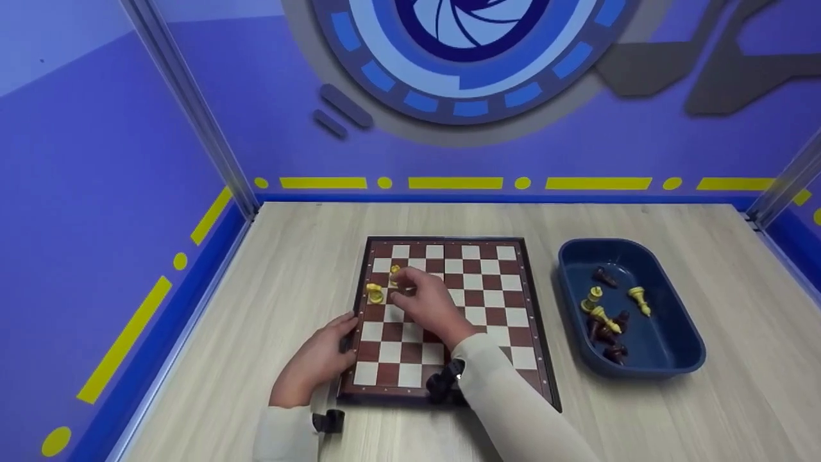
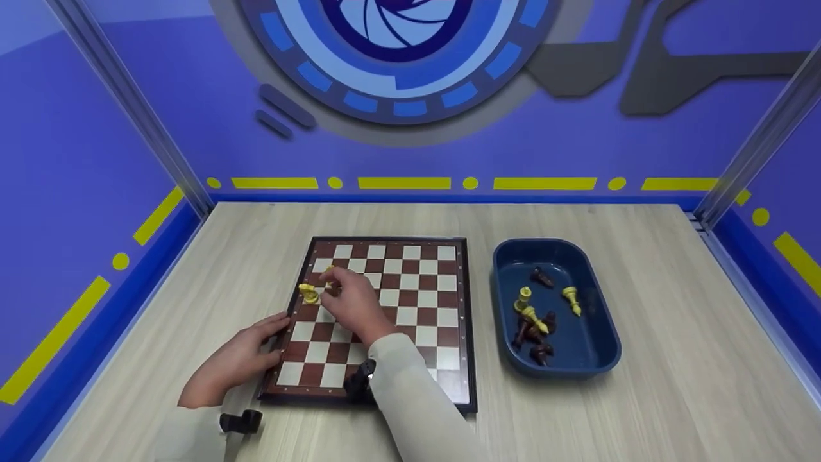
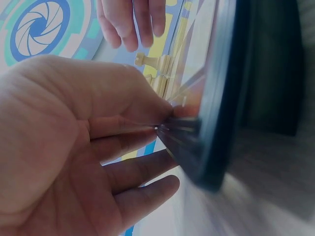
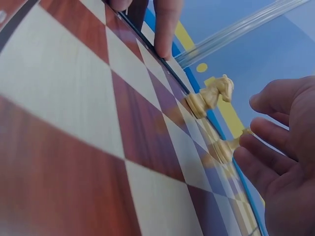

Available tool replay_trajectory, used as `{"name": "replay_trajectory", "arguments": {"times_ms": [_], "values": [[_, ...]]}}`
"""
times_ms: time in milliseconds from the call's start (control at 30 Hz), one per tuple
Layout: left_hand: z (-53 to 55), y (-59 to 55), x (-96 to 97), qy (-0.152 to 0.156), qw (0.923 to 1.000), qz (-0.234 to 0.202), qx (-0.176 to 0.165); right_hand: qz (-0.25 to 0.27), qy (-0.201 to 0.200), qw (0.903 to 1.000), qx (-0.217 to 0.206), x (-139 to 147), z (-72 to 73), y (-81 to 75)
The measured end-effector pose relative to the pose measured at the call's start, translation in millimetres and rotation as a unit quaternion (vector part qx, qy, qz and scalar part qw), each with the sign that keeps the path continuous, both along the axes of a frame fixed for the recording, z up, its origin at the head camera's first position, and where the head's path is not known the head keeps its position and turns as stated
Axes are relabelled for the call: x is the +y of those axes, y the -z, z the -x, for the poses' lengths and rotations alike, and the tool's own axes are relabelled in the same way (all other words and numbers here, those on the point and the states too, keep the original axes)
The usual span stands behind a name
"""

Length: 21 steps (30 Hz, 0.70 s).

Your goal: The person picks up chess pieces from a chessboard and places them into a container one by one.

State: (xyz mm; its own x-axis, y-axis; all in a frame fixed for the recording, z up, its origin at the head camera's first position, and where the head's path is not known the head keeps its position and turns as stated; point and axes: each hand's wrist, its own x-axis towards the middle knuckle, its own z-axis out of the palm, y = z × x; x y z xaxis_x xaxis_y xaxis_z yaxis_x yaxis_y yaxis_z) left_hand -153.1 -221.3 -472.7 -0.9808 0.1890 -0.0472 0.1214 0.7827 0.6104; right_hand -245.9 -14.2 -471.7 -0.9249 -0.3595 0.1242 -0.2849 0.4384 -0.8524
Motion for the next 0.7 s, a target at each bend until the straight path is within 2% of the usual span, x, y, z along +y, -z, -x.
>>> {"name": "replay_trajectory", "arguments": {"times_ms": [233, 467, 700], "values": [[2.8, 0.8, 1.3, 0.0, 1.0, 0.003, 0.004, -0.01, -0.011, 0.9999, 0.0, -8.3, 5.6, 2.2], [5.9, -3.4, 3.3, -0.002, 1.0, 0.006, 0.002, -0.019, -0.024, 0.9993, 0.02, -16.6, 10.1, 0.1], [1.3, 0.6, 0.4, 0.005, 0.9998, 0.012, 0.013, -0.026, -0.034, 0.9989, 0.016, -28.4, 8.0, 7.9]]}}
